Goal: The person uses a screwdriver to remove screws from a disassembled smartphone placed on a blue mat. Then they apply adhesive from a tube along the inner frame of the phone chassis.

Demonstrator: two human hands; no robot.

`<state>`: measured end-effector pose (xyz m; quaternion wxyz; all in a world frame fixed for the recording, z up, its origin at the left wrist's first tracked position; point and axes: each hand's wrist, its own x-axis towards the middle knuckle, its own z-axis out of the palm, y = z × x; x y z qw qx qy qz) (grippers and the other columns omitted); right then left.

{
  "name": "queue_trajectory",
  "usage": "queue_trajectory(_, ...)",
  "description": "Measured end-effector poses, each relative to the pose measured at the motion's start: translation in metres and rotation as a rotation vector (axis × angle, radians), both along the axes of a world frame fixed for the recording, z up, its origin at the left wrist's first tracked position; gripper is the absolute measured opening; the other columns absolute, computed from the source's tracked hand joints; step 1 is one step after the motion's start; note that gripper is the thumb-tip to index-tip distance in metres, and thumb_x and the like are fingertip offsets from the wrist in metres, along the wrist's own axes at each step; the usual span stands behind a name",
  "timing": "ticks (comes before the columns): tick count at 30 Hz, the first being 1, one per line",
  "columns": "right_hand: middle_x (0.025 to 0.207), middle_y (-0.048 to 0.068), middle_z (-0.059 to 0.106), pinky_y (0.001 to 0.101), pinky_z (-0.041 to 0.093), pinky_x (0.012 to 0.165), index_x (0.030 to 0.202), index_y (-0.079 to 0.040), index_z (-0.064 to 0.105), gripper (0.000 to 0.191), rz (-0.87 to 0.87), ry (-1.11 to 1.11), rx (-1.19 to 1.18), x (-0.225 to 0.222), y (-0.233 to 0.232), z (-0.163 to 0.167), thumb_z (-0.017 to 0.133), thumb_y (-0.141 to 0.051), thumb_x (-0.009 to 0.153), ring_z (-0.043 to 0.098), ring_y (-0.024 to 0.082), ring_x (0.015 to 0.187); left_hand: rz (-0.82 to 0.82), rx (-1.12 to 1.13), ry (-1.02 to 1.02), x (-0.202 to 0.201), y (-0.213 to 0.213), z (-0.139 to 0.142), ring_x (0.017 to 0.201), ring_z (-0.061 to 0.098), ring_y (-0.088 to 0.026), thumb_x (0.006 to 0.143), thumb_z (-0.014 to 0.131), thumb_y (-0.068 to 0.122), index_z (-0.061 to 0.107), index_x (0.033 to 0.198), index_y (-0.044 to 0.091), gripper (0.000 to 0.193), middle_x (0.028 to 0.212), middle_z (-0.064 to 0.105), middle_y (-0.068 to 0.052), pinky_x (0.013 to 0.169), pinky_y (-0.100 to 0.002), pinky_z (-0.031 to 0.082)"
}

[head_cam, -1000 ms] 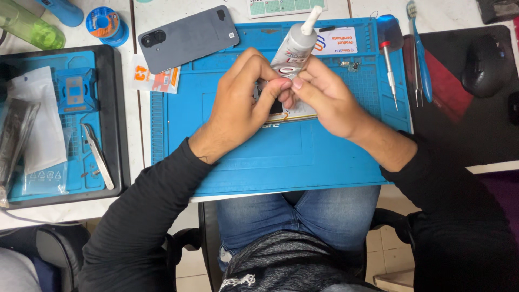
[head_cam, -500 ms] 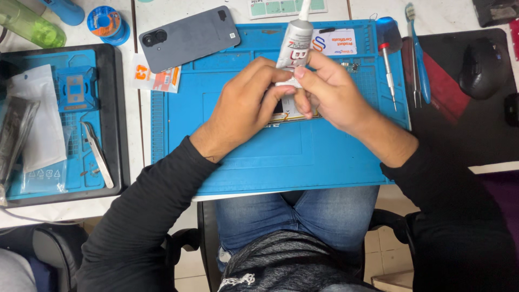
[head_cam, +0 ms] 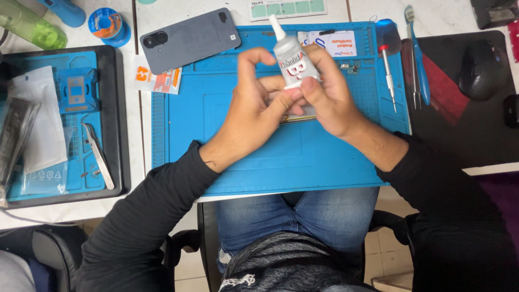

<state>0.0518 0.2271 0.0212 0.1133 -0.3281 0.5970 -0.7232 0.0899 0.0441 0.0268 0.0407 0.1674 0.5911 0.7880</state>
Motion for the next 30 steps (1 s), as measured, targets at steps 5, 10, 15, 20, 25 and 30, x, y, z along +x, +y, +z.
queue_trajectory(5,0.166,0.017,0.036,0.0194,0.047,0.084,0.160,-0.011,0.023,0.060,0.033,-0.079,-0.034,-0.002,-0.003,0.002,0.047,-0.039,0.113,0.053,0.008,0.106,-0.094,-0.112,-0.017,-0.002,0.002,0.006,0.093,0.077,-0.017,0.112,0.058,0.007,0.030,0.126,0.007,0.031,0.107,0.073,-0.016,0.082,-0.030,0.067)
queue_trajectory(10,0.163,0.021,0.045,0.0367,0.051,0.123,0.157,-0.006,0.026,0.051,0.103,-0.137,-0.004,-0.012,0.012,0.005,0.048,-0.029,0.117,0.052,0.030,0.151,0.346,-0.674,0.455,-0.005,-0.028,0.029,0.084,0.068,-0.023,0.091,0.074,0.002,0.048,0.130,0.002,0.047,0.100,0.064,-0.017,0.073,-0.032,0.057)
queue_trajectory(15,0.159,0.020,0.051,0.0400,0.054,0.118,0.141,0.001,0.046,0.033,0.098,-0.175,0.108,-0.018,0.020,0.001,0.051,-0.018,0.115,0.056,0.029,0.144,0.346,-0.660,0.617,-0.011,-0.037,0.027,0.094,0.067,-0.022,0.098,0.076,0.002,0.064,0.120,0.004,0.025,0.111,0.062,-0.011,0.084,-0.032,0.058)
queue_trajectory(20,0.148,0.020,0.057,0.0373,0.057,0.110,0.144,-0.001,0.050,0.038,0.091,-0.337,0.021,-0.022,0.016,-0.007,0.058,-0.014,0.109,0.063,0.027,0.131,0.291,-0.684,0.607,-0.011,-0.039,0.017,0.098,0.067,-0.027,0.106,0.067,0.006,0.065,0.114,0.001,0.009,0.108,0.063,-0.011,0.087,-0.035,0.056)
queue_trajectory(25,0.139,0.019,0.063,0.0362,0.061,0.102,0.135,0.001,0.059,0.033,0.042,-0.342,0.055,-0.021,0.013,-0.016,0.062,-0.017,0.107,0.069,0.029,0.123,0.264,-0.830,0.044,-0.017,-0.030,0.021,0.079,0.070,-0.023,0.112,0.058,0.027,0.075,0.107,0.005,0.028,0.083,0.065,-0.014,0.073,-0.033,0.054)
queue_trajectory(30,0.133,0.020,0.067,0.0396,0.064,0.103,0.129,0.004,0.060,0.038,0.045,-0.357,-0.054,-0.024,0.015,-0.021,0.064,-0.026,0.106,0.072,0.031,0.120,0.128,-0.829,0.148,-0.017,-0.035,0.031,0.077,0.066,-0.020,0.102,0.066,0.026,0.071,0.108,0.004,0.024,0.088,0.065,-0.011,0.071,-0.031,0.052)
